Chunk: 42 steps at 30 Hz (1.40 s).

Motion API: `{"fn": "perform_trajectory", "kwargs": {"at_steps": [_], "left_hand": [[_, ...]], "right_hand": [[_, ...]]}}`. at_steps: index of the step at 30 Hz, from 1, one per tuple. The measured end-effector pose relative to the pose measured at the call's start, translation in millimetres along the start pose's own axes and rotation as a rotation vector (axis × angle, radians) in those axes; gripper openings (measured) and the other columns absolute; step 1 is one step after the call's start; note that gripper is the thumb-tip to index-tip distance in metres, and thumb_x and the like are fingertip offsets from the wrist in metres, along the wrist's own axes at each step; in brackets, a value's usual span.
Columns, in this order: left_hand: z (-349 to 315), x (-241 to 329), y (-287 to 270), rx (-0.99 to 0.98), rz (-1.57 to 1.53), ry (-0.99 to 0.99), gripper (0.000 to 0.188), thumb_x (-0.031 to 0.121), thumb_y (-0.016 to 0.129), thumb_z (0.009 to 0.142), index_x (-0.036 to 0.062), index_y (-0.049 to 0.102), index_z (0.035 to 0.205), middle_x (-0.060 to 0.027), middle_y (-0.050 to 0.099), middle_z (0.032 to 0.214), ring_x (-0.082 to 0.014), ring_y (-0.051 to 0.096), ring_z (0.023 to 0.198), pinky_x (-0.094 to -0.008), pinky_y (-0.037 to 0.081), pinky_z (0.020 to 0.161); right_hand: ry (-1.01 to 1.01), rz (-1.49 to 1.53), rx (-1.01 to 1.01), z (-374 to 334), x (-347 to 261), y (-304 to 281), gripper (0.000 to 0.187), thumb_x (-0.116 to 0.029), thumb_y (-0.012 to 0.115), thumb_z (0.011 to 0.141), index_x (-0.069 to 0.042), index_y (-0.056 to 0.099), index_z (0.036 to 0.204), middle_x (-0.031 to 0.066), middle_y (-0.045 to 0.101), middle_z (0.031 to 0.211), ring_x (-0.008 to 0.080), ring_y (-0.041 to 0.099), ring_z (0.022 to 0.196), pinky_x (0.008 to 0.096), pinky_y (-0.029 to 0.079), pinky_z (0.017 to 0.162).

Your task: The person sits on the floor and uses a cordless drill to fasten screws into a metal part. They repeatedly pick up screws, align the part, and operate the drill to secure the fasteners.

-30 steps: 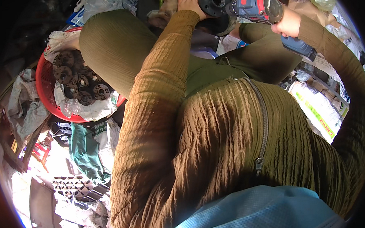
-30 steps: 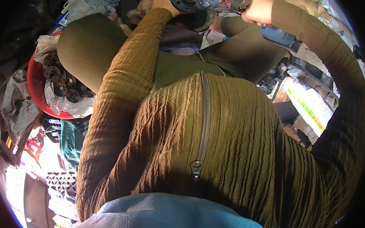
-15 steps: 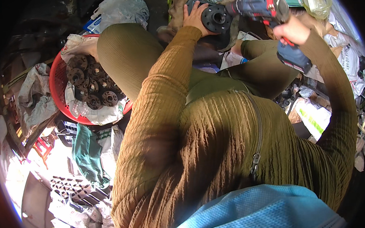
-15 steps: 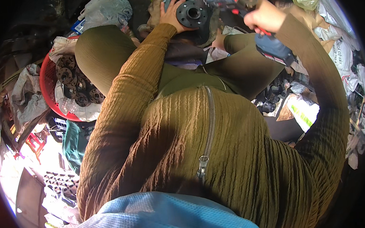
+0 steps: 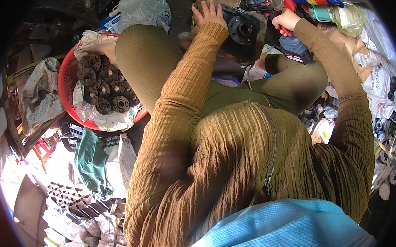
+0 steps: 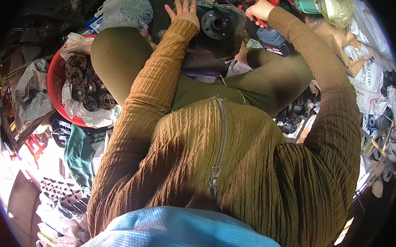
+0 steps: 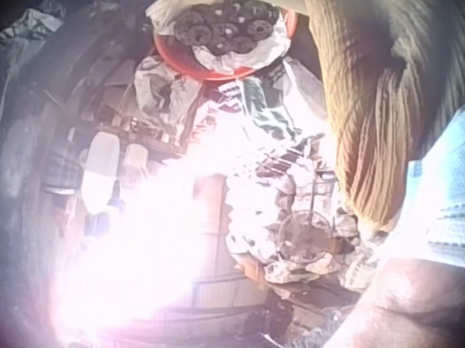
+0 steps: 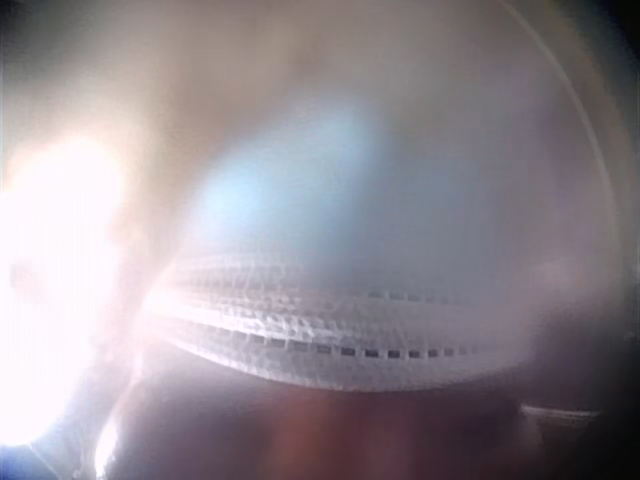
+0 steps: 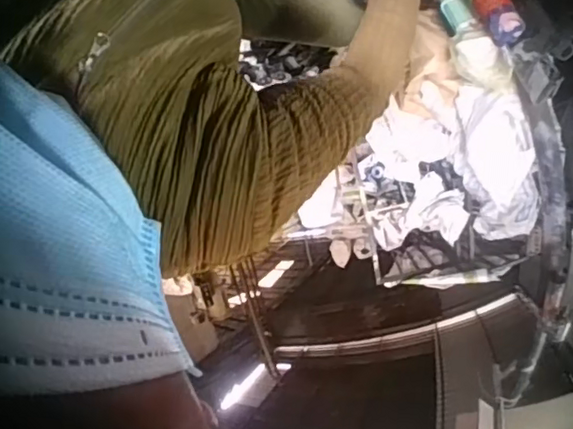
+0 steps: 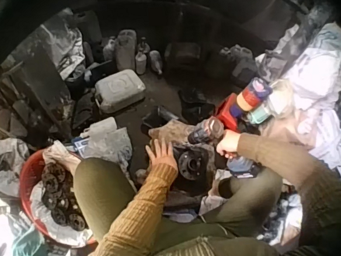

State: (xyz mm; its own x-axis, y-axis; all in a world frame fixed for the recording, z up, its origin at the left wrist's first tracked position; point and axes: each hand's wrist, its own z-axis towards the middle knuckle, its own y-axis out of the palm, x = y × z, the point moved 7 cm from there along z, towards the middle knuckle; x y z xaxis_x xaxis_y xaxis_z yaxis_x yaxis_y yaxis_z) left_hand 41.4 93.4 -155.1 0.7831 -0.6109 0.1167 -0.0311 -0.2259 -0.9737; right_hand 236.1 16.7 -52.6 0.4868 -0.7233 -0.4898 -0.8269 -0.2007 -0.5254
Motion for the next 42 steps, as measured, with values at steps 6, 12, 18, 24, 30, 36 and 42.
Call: {"fn": "perform_trajectory", "kwargs": {"at_steps": [6,12,18,24,30,36,42], "left_hand": [[23,-9,-13,0.283,-0.326,-0.056,0.052,0.018,0.052,0.086,0.0152,0.047,0.138,-0.0050,0.035,0.150,-0.0329,0.016,0.144,-0.0667,0.001,0.110],[19,5,-38,0.501,-0.644,0.204,0.049,0.024,0.062,0.085,0.0223,0.053,0.133,-0.0032,0.053,0.135,-0.0253,0.041,0.132,-0.0522,0.028,0.109],[7,11,-62,0.365,-1.103,0.230,0.028,0.029,0.069,0.084,0.0140,0.072,0.108,-0.0079,0.070,0.104,-0.0243,0.067,0.094,-0.0318,0.051,0.081],[5,7,-63,0.329,-1.274,0.114,0.021,0.021,0.075,0.081,0.0082,0.074,0.098,-0.0047,0.073,0.087,-0.0109,0.065,0.076,-0.0256,0.051,0.072],[5,15,-64,0.287,-1.566,0.235,0.020,0.016,0.078,0.079,0.0037,0.074,0.095,-0.0017,0.072,0.086,-0.0062,0.063,0.078,-0.0230,0.050,0.071],[0,19,-67,0.257,-1.529,0.323,0.017,0.013,0.075,0.081,0.0042,0.074,0.096,-0.0054,0.072,0.098,-0.0092,0.065,0.089,-0.0246,0.051,0.082],[-4,25,-75,0.328,-1.467,0.471,0.018,0.009,0.072,0.083,0.0044,0.073,0.101,-0.0117,0.068,0.113,-0.0125,0.064,0.101,-0.0261,0.051,0.090]], "right_hand": [[0.034,-0.023,0.030,-4,-2,-3,0.013,-0.010,0.060,0.067,0.002,0.059,0.072,0.0095,0.056,0.058,0.0169,0.054,0.044,0.0331,0.046,0.038],[-0.063,0.007,0.024,-59,-27,-24,0.013,-0.010,0.061,0.067,0.003,0.057,0.069,0.0091,0.056,0.057,0.0159,0.057,0.046,0.0308,0.047,0.040],[-0.139,0.024,0.024,-107,-41,-30,0.013,-0.007,0.060,0.068,0.003,0.057,0.076,0.0080,0.056,0.061,0.0142,0.055,0.045,0.0287,0.046,0.040],[-0.217,0.080,0.049,-135,-45,-31,0.045,-0.006,0.058,0.069,0.000,0.056,0.114,0.0074,0.057,0.064,0.0136,0.054,0.046,0.0283,0.046,0.040],[-0.161,0.097,0.063,-147,-40,-31,0.039,-0.004,0.057,0.069,0.002,0.057,0.107,0.0073,0.055,0.063,0.0142,0.053,0.045,0.0287,0.045,0.039],[-0.162,0.080,0.068,-160,-42,-35,0.026,-0.002,0.057,0.068,0.005,0.058,0.093,0.0086,0.055,0.059,0.0150,0.054,0.043,0.0282,0.044,0.039],[-0.120,0.077,0.063,-170,-44,-39,0.014,-0.003,0.058,0.067,0.005,0.058,0.078,0.0112,0.057,0.058,0.0155,0.054,0.043,0.0278,0.044,0.040]]}}
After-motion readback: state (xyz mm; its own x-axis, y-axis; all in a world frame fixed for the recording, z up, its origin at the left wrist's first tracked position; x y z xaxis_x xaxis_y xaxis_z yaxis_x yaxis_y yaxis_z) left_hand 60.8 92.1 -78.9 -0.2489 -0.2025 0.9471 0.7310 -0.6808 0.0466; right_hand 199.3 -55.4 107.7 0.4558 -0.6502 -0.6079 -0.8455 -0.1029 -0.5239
